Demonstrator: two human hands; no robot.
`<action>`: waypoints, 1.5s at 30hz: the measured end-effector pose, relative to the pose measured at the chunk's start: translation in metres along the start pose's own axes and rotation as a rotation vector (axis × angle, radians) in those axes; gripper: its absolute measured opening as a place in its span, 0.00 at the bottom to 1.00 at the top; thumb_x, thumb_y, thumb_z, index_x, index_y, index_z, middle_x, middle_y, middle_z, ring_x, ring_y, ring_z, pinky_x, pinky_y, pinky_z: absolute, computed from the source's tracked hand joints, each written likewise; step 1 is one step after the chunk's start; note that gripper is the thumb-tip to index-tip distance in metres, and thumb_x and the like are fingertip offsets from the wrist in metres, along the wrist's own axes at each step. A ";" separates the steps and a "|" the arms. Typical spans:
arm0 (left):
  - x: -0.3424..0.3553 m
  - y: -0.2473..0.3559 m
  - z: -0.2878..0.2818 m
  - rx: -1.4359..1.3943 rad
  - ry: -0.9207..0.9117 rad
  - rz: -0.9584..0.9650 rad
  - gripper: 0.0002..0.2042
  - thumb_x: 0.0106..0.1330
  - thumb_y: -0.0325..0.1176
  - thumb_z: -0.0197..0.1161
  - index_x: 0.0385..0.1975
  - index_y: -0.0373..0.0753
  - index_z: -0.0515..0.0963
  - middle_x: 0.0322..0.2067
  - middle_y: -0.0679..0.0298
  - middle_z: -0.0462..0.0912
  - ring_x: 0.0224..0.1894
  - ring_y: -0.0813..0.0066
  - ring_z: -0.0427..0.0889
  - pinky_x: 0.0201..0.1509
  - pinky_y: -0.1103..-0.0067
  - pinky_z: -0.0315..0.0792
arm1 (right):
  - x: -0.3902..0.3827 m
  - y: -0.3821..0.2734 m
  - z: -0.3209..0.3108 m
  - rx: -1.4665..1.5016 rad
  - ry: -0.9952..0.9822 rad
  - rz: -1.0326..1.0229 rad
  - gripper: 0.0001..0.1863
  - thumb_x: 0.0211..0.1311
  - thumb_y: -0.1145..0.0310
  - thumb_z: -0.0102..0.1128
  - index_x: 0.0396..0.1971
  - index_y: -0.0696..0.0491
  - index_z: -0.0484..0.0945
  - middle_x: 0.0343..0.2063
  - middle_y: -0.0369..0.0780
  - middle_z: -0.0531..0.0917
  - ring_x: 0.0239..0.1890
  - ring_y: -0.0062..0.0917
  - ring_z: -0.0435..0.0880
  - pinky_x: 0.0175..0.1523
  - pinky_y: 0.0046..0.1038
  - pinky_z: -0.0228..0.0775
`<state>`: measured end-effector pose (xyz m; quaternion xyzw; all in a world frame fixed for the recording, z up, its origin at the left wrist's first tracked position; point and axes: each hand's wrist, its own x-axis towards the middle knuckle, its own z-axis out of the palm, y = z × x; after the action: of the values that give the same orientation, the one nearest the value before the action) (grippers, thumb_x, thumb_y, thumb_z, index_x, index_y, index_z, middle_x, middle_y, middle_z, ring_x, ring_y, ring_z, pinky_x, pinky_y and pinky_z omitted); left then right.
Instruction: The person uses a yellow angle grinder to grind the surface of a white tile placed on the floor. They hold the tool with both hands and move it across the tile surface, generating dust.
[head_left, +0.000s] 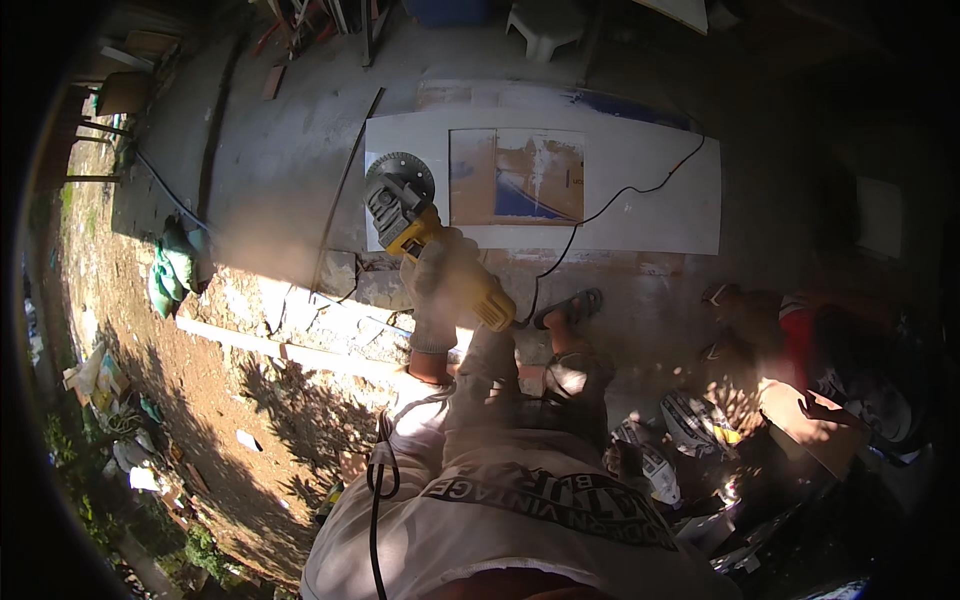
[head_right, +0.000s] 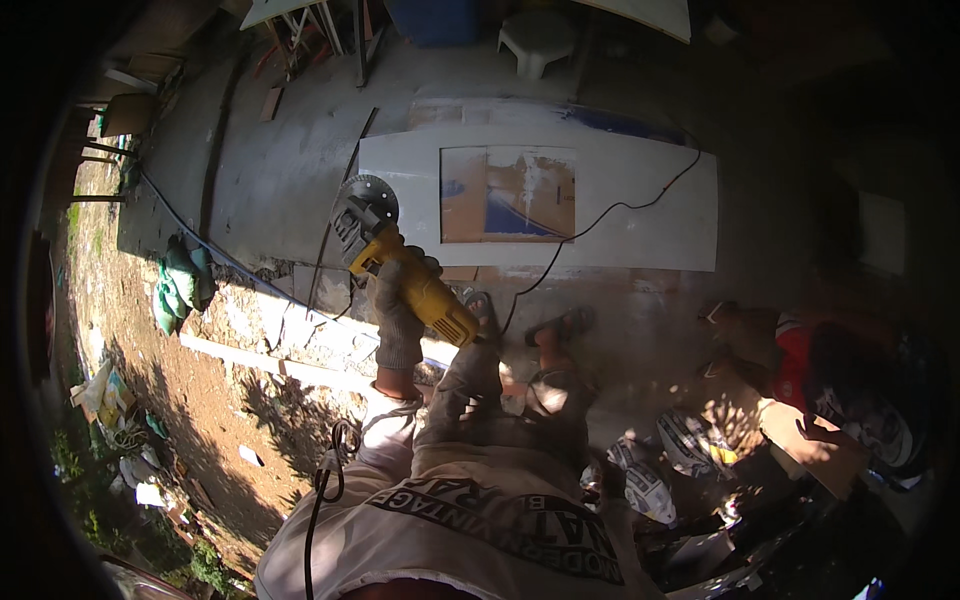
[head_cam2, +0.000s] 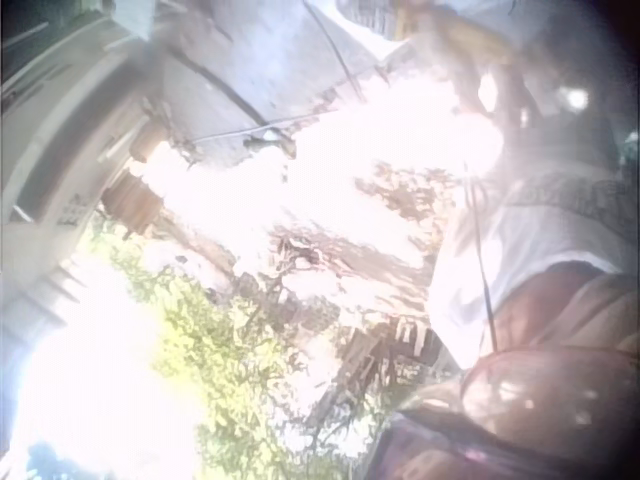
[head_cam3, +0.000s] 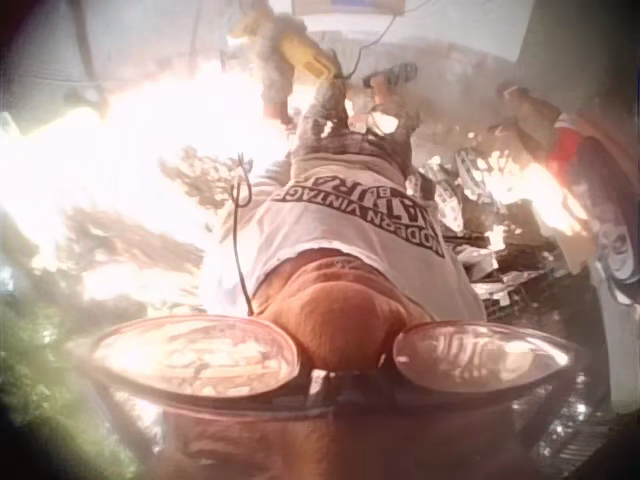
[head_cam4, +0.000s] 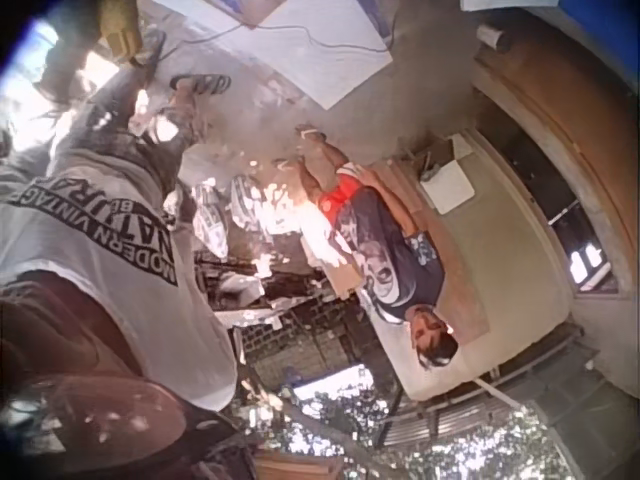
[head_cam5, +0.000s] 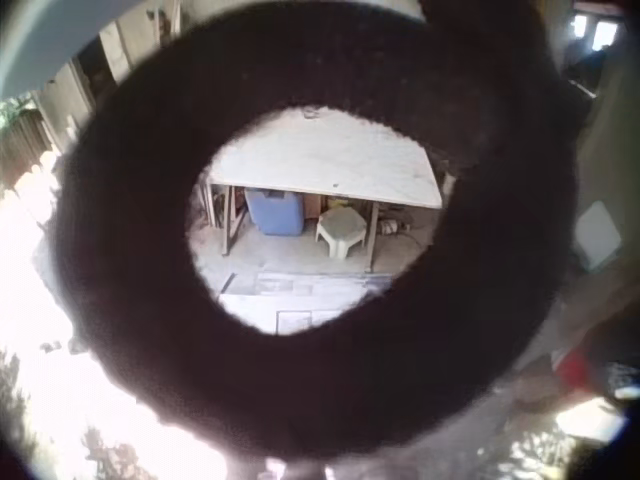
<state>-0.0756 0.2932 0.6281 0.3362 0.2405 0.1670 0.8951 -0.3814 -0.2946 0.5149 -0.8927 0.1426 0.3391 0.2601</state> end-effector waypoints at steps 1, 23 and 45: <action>-0.004 0.010 -0.003 0.036 0.008 0.033 0.32 0.69 0.49 0.72 0.65 0.34 0.72 0.45 0.55 0.85 0.43 0.61 0.90 0.49 0.64 0.87 | -0.015 -0.001 -0.011 0.055 -0.016 0.114 0.15 0.80 0.64 0.57 0.52 0.56 0.87 0.44 0.47 0.90 0.49 0.41 0.88 0.56 0.42 0.81; -0.076 0.080 0.020 0.100 -0.095 -0.062 0.28 0.71 0.49 0.72 0.62 0.35 0.76 0.48 0.56 0.86 0.49 0.60 0.88 0.58 0.64 0.84 | 0.010 -0.369 -0.083 0.884 -0.099 -0.345 0.44 0.67 0.66 0.72 0.80 0.57 0.63 0.73 0.54 0.73 0.72 0.38 0.76 0.68 0.40 0.75; -0.178 -0.152 0.190 -0.338 -0.230 -0.202 0.35 0.73 0.57 0.70 0.68 0.36 0.72 0.48 0.57 0.86 0.50 0.61 0.87 0.60 0.60 0.83 | 0.035 -0.221 -0.253 0.210 -0.191 -0.673 0.36 0.64 0.56 0.76 0.71 0.52 0.78 0.48 0.51 0.89 0.51 0.38 0.90 0.56 0.39 0.81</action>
<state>-0.0989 0.0034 0.7059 0.1724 0.1381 0.0751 0.9724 -0.1263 -0.2570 0.7325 -0.8224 -0.1501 0.3000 0.4594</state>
